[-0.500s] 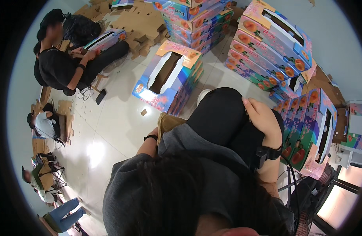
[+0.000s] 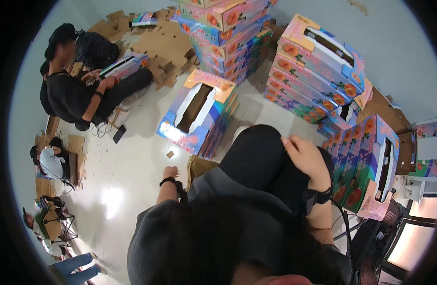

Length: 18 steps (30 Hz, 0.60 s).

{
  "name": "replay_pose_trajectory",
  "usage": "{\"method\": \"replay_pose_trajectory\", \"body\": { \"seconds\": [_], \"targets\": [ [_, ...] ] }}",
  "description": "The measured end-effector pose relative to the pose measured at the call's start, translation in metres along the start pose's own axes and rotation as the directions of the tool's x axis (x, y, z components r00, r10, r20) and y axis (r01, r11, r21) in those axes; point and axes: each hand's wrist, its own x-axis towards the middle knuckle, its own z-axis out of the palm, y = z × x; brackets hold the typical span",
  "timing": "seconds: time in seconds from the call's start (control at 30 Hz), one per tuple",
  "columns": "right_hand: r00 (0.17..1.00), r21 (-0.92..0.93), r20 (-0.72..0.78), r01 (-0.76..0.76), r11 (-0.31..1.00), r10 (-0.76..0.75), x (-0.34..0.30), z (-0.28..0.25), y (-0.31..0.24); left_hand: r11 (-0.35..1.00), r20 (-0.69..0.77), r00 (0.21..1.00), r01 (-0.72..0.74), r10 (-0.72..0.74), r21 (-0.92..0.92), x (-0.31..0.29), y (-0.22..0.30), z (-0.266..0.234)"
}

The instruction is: Assembling and stacking cardboard fruit packaging boxes.

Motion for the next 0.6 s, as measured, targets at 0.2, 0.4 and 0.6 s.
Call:
{"method": "replay_pose_trajectory", "body": {
  "seconds": [0.2,0.4,0.6],
  "targets": [
    [0.997,0.026,-0.072,0.012,1.000,-0.010,-0.018,-0.014,-0.013,0.979,-0.121,0.984,0.109,-0.131,-0.173,0.013,0.033,-0.120],
    [0.962,0.195,-0.270,0.018,0.981,0.036,-0.027,-0.037,-0.010,0.826,-0.015,0.876,-0.460,0.482,-0.326,-0.019,0.228,-0.190],
    [0.977,0.303,-0.204,0.000,0.953,0.065,-0.026,-0.023,-0.004,0.381,-0.054,0.806,-0.336,0.589,-0.861,-0.080,0.455,-0.183]
  ]
}}
